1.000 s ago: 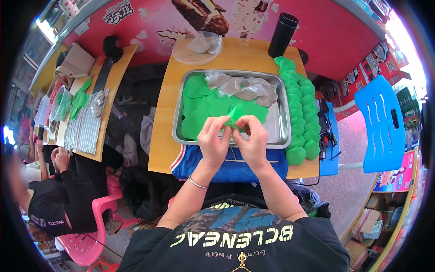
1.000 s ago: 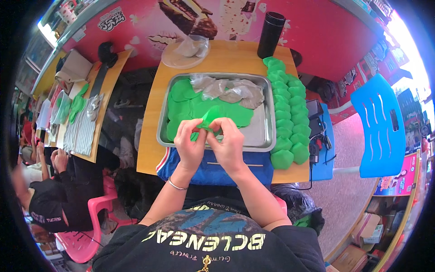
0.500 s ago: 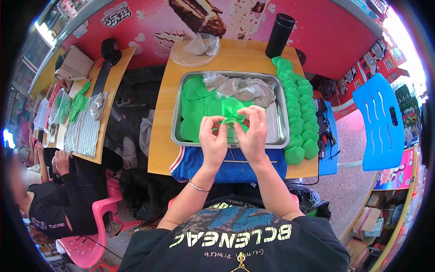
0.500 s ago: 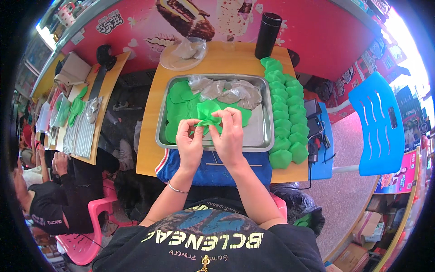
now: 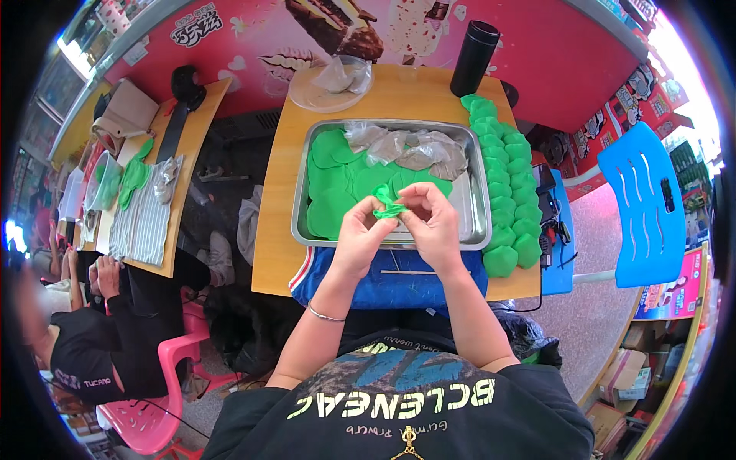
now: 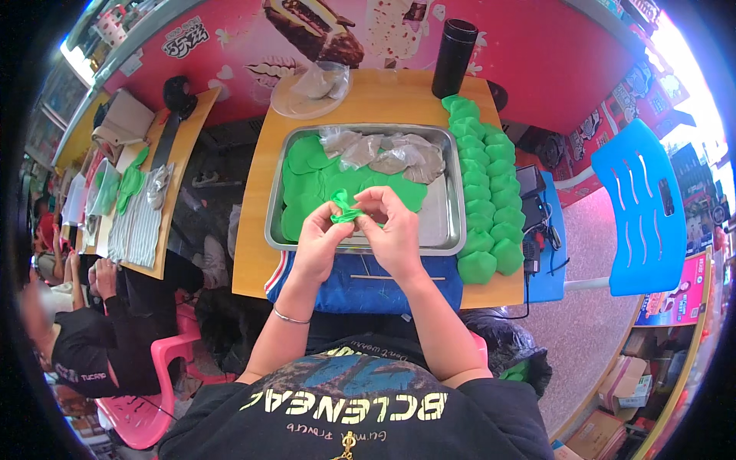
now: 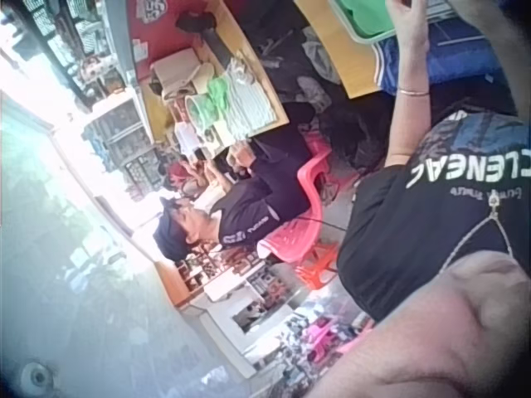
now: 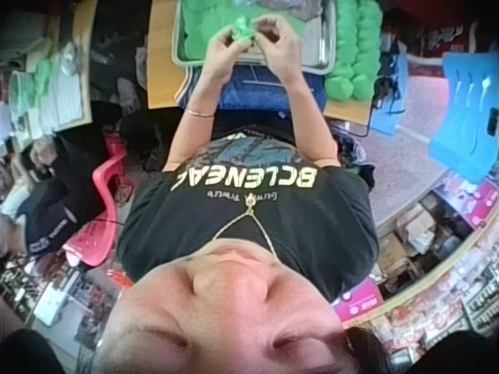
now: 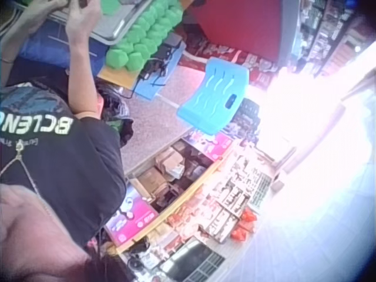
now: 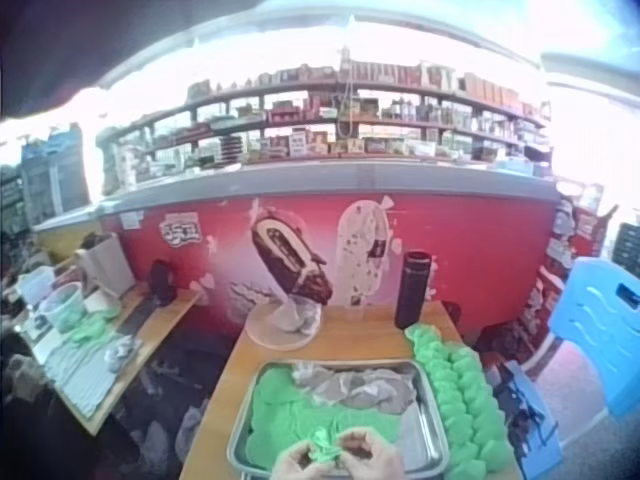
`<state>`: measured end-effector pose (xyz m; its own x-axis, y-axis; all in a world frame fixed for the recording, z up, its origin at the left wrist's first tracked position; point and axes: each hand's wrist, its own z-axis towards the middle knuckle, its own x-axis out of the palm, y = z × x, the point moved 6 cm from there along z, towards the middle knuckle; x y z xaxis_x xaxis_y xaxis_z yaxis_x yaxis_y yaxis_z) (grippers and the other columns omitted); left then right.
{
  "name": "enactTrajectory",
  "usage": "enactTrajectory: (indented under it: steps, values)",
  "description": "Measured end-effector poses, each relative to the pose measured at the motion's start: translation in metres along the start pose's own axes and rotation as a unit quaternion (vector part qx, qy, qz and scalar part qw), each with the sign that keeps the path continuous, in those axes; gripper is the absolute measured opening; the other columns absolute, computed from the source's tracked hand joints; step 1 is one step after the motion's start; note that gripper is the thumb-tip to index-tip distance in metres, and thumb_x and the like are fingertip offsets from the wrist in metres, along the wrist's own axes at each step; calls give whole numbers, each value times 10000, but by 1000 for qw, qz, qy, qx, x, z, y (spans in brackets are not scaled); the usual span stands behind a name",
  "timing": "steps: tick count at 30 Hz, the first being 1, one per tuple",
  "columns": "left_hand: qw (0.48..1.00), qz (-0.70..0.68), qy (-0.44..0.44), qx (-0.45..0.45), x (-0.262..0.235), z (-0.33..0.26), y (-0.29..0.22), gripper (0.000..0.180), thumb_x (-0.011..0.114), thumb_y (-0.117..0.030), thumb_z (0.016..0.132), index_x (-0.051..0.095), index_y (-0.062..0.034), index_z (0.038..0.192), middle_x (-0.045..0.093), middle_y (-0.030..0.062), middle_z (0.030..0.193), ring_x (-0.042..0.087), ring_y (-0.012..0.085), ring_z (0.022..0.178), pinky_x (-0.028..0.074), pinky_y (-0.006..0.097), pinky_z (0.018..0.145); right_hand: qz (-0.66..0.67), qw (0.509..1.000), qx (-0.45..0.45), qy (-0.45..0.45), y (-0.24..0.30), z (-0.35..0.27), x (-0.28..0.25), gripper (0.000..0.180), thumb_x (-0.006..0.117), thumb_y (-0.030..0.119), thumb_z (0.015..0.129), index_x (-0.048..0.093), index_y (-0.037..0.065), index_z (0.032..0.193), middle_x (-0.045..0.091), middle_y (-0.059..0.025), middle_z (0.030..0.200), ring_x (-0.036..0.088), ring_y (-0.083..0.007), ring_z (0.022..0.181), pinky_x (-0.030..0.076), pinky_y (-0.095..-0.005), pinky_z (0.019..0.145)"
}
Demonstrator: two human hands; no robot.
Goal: The person wraps a small amount of filling from a plastic bag into a green circular dough sheet. They fold the dough around the filling to form a small ball and place it on a metal tray. The person repeats this process multiple times, handling the dough and filling by hand.
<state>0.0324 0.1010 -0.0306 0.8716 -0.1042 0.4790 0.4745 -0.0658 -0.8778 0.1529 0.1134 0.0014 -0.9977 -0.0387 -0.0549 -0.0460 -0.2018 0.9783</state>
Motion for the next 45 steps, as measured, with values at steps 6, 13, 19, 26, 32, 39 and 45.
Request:
enactTrajectory:
  steps: [6, 13, 19, 26, 32, 39, 45]
  values:
    - [995, -59, -76, 15, -2, -3, 11, 84, 559, 14, 819, 498, -44, 818, 583, 19, 839, 577, 78, 771, 513, 235, 680, 47, 989, 82, 112, -18, 0, -7, 184, 631, 3, 769, 514, 29, 909, 563, 1, 787, 556, -72, 729, 459, -219, 621]
    - [996, -5, -89, 24, 9, -10, 2, 47, 571, -40, 854, 551, -22, 893, 582, 7, 808, 581, 75, 760, 519, 228, 668, 322, 898, 201, 220, -17, -15, -2, 136, 584, 74, 849, 489, 61, 945, 519, 43, 757, 406, -6, 574, 303, -168, 472]
    - [994, -39, -81, -57, 5, -12, 21, 100, 580, -120, 871, 585, -47, 940, 554, -35, 761, 496, 31, 629, 405, 165, 533, 253, 940, 164, 160, -19, -5, -11, 136, 552, 114, 882, 460, 94, 980, 501, 54, 711, 346, 5, 515, 239, -165, 441]
    - [922, -337, 66, -178, 31, -26, 29, 174, 482, -236, 926, 539, -85, 988, 513, -39, 759, 390, 32, 501, 281, 188, 444, 312, 903, 194, 223, -31, 0, -15, 156, 551, 157, 898, 421, 126, 978, 567, 10, 797, 496, -20, 646, 325, -152, 488]
    - [856, -441, 220, -154, 37, -37, 32, 263, 456, -308, 935, 517, -72, 1033, 551, 10, 799, 405, 54, 502, 291, 200, 439, 311, 898, 195, 241, -11, -9, -2, 136, 544, 146, 899, 429, 100, 955, 562, 12, 802, 510, -27, 675, 396, -169, 558]
    - [918, -364, 73, -137, 33, -37, 10, 263, 458, -297, 935, 513, -59, 1031, 609, 71, 933, 590, 115, 649, 365, 176, 454, 34, 985, -8, 170, 15, -4, -21, 121, 544, 96, 883, 515, 53, 993, 561, 5, 848, 494, -42, 746, 405, -189, 595]
    - [963, -221, 32, -152, 17, -29, 15, 180, 476, -249, 935, 531, -82, 897, 599, 11, 760, 593, 103, 546, 325, 151, 377, -145, 957, -191, 166, 54, -9, -13, 57, 617, -27, 781, 625, -8, 834, 579, -38, 831, 532, -89, 752, 445, -234, 633]
